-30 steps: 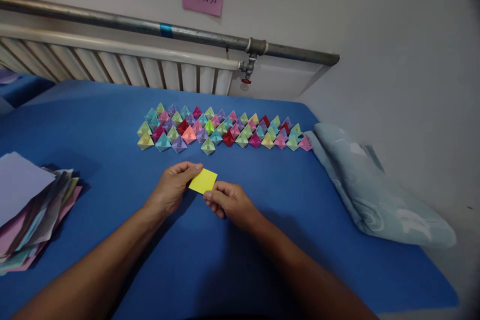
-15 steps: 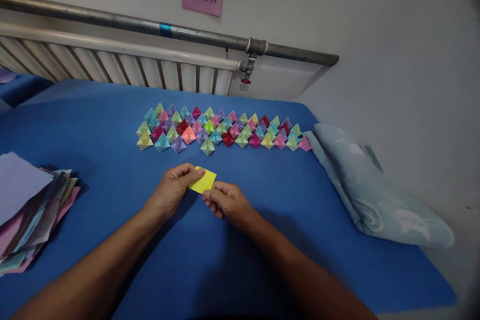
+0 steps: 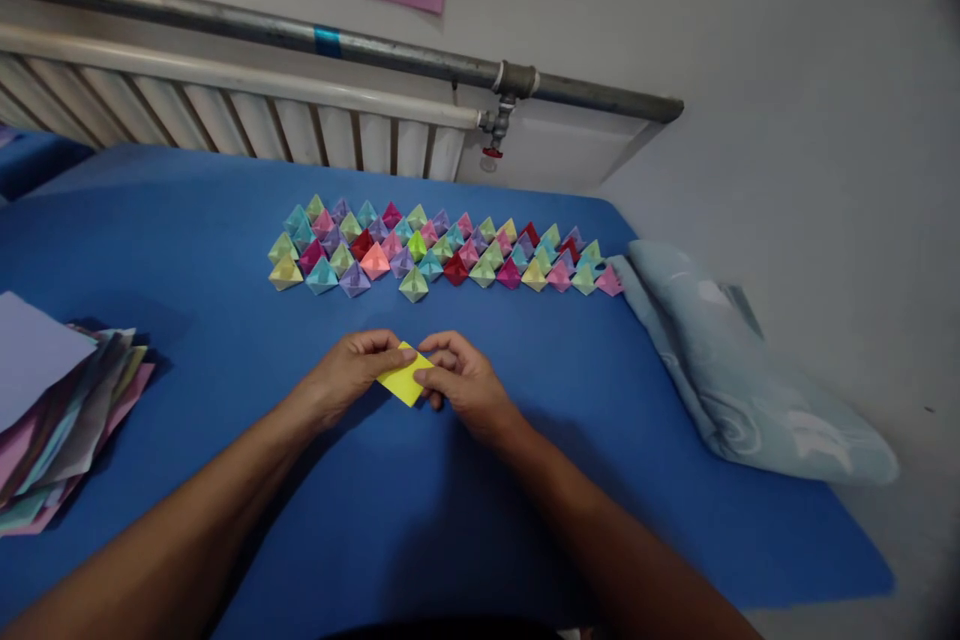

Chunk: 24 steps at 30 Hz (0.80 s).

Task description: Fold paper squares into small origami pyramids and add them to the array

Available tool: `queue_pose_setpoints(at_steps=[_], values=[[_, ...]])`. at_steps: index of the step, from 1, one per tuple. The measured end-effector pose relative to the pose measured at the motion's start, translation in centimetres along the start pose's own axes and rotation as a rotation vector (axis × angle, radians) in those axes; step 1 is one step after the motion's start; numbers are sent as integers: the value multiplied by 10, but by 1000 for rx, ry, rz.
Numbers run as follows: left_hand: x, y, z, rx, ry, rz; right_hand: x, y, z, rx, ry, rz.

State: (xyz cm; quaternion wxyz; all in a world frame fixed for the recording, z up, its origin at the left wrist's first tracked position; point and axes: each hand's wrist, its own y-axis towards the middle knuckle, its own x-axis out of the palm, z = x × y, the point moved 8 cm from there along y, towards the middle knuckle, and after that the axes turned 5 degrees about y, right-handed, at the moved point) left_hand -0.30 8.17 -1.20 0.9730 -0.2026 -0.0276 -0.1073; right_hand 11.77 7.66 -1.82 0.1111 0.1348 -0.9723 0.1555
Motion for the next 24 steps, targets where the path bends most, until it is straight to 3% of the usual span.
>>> queue_pose_setpoints(at_steps=[6,10,15,18,24], values=[[-4,1,2,26,77,38,-3,-1,5,24,-58,-17],[0,2,2,94,237,-22,-2,-6,2,-23,-202,-49],[3,7,7,316,557,-25,-5,-11,-2,-63,-572,-2],[8,8,11,498,806,-1,3,-14,-9,-187,-835,-35],[14,13,7,597,1075,8,9,-25,-17,-262,-1269,-60]])
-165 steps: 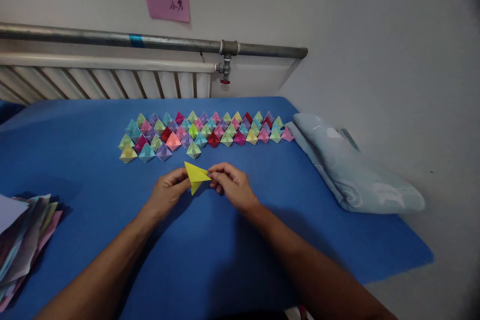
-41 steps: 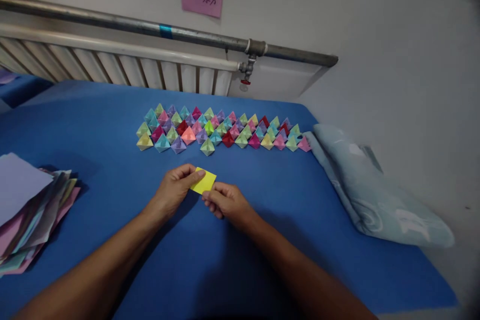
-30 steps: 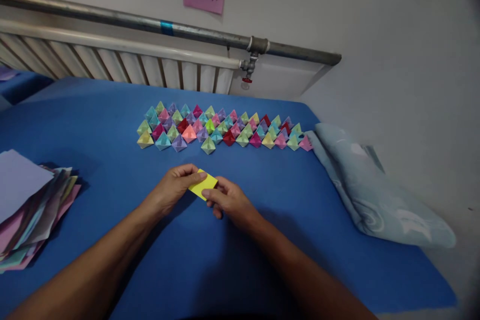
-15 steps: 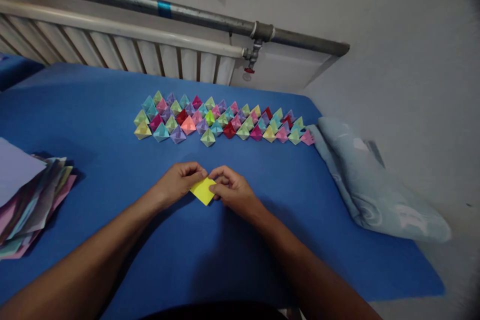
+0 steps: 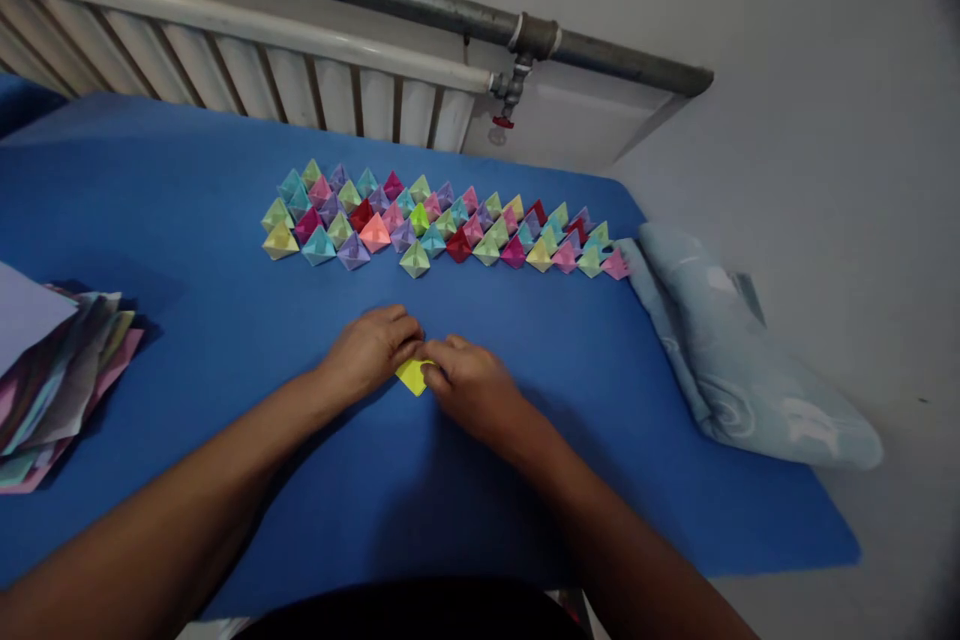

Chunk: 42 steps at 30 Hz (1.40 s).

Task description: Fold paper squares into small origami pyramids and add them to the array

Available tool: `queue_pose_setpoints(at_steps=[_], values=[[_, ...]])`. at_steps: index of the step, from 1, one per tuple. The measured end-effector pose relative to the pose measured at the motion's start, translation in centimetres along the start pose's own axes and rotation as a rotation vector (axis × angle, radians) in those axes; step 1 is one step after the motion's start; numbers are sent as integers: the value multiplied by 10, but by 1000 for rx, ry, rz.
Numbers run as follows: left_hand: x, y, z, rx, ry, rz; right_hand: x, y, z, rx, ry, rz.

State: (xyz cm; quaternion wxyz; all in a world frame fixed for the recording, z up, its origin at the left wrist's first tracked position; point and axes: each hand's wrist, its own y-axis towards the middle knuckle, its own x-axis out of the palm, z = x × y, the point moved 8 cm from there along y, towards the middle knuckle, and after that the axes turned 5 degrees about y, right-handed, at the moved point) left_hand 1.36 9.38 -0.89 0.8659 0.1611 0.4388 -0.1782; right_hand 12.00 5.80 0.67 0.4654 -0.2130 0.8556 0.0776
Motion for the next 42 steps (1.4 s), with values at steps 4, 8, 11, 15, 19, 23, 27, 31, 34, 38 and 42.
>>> queue_pose_setpoints(at_steps=[4,8,11,15,19,23,27,31,34,38,42], values=[[-1,3,7,53,45,34,-8,-4,-1,-73,-173,49],[-3,-8,19,127,82,42,-3,-3,-8,-301,-210,-10],[-4,-29,25,170,170,25,0,-4,-8,-383,-209,-38],[-9,-50,33,255,194,62,-3,-11,-8,-409,-266,24],[-8,-51,33,285,228,50,-3,-16,-8,-430,-255,-16],[-9,-47,29,300,238,34,-4,-14,-5,-409,-225,-67],[-12,-46,27,326,210,47,-1,-11,-1,-407,-229,-114],[-13,-45,24,329,151,56,-3,-12,1,-428,-196,-105],[-13,-46,23,330,108,59,-5,-13,0,-445,-175,-78],[-13,-48,26,341,141,85,-5,-13,1,-449,-160,-50],[-15,-49,31,370,225,146,-4,-12,2,-455,-167,-29]])
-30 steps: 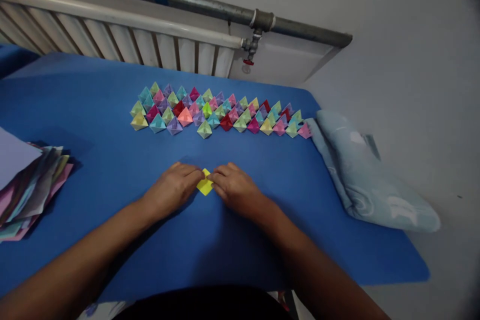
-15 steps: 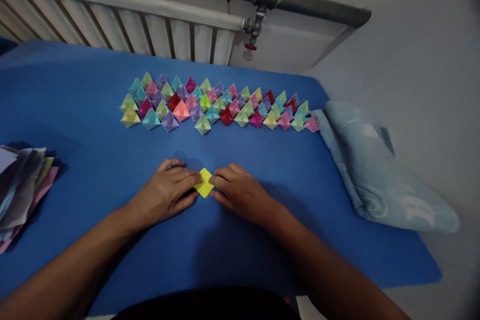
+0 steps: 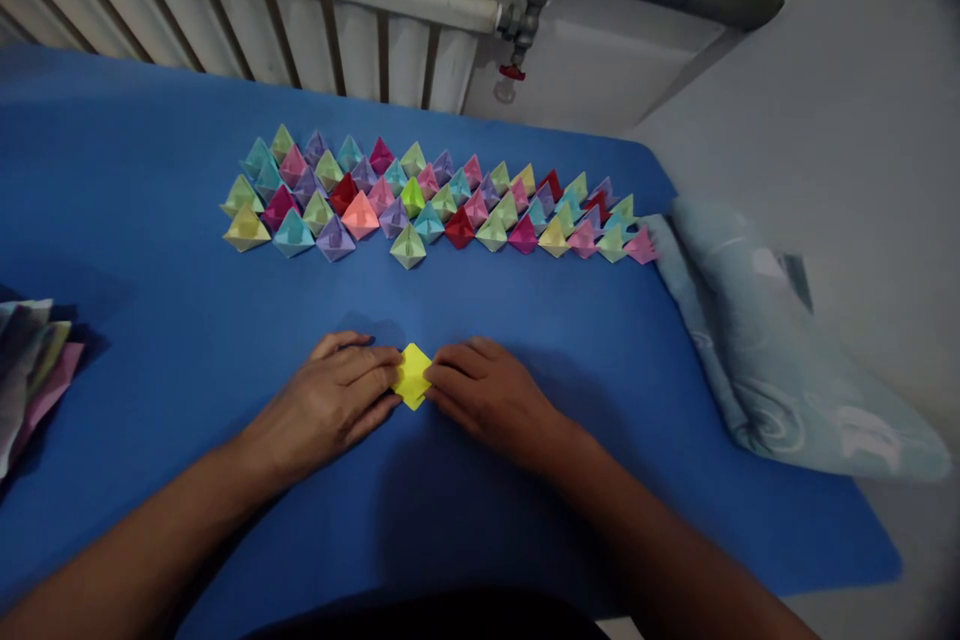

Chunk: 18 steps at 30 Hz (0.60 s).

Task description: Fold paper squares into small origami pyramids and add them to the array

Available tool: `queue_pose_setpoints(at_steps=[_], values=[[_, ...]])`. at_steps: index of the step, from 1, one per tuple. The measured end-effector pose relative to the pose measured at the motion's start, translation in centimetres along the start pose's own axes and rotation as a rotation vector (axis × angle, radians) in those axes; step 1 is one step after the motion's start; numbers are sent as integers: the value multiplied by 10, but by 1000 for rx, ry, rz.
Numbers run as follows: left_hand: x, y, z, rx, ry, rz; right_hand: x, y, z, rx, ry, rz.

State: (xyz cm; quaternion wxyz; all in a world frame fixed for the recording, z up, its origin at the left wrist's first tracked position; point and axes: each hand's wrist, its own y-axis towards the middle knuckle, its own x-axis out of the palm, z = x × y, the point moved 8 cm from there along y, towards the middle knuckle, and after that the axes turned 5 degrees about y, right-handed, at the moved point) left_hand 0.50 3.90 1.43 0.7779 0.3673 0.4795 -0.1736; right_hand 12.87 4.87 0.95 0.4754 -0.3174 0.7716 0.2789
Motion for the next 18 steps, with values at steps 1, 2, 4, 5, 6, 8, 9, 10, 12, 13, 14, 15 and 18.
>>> queue_pose_setpoints(at_steps=[1,2,4,5,6,8,9,10,12,13,14,15,18], values=[[-1,0,1,10,19,19,0,0,0,-6,-5,11],[-2,1,2,21,35,37,-1,-1,-1,-14,-10,26],[-3,1,4,38,55,60,-3,-1,-2,-29,-17,59],[-3,1,5,41,59,62,-3,-1,-3,-33,-17,70],[-3,1,5,38,58,58,-3,-2,-3,-31,-19,79],[-1,2,4,14,49,41,-3,-2,-2,-8,-22,83],[-1,2,3,-5,44,34,-2,-2,0,12,-20,84],[-1,2,2,-28,41,29,-2,-2,1,37,-13,90],[-1,2,-2,-80,39,29,-3,-3,5,83,23,114],[-1,2,-3,-106,36,28,-4,-3,6,101,48,130],[-1,2,-5,-129,31,26,-4,-3,7,116,72,149],[0,2,-7,-151,25,21,-5,-4,8,128,92,168],[2,2,-10,-205,17,5,-6,-3,9,161,128,208]])
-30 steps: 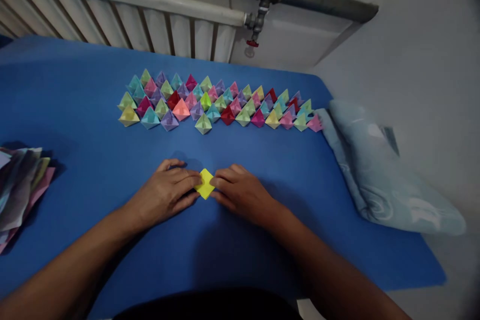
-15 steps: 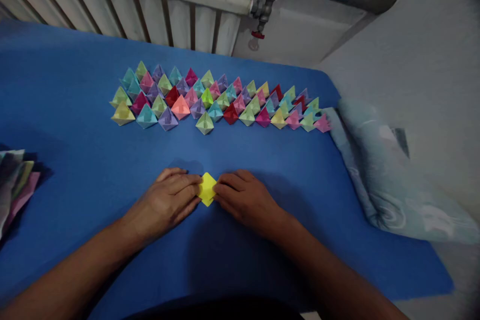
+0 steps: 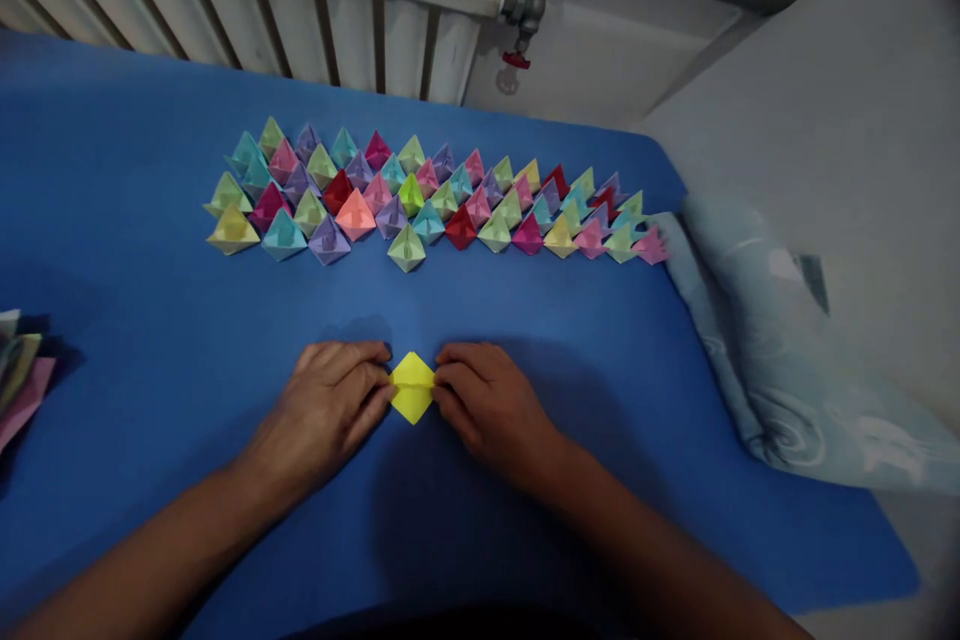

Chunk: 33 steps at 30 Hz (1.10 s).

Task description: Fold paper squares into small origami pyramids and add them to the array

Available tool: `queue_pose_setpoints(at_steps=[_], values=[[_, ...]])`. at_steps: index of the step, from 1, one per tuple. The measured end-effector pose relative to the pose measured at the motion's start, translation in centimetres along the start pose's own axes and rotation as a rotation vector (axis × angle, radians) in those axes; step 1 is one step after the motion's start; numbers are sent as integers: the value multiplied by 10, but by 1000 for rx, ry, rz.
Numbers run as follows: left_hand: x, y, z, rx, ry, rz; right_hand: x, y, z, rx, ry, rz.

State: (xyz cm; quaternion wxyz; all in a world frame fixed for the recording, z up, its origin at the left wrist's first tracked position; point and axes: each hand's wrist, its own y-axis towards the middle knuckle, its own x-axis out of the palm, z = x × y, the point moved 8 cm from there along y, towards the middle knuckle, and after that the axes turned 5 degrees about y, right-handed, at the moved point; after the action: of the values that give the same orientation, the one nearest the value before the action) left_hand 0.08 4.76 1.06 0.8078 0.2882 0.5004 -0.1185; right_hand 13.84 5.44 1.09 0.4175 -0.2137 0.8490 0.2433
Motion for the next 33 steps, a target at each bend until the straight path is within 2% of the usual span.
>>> queue_pose_setpoints(at_steps=[9,15,25,33], values=[[3,2,-6,-100,18,5,0,4,5,168,74,59],[6,2,-9,-134,25,-21,0,7,9,224,68,58],[9,3,-10,-166,93,-38,8,12,1,183,-150,-27],[10,2,-10,-158,138,-40,8,13,2,217,-132,-36]])
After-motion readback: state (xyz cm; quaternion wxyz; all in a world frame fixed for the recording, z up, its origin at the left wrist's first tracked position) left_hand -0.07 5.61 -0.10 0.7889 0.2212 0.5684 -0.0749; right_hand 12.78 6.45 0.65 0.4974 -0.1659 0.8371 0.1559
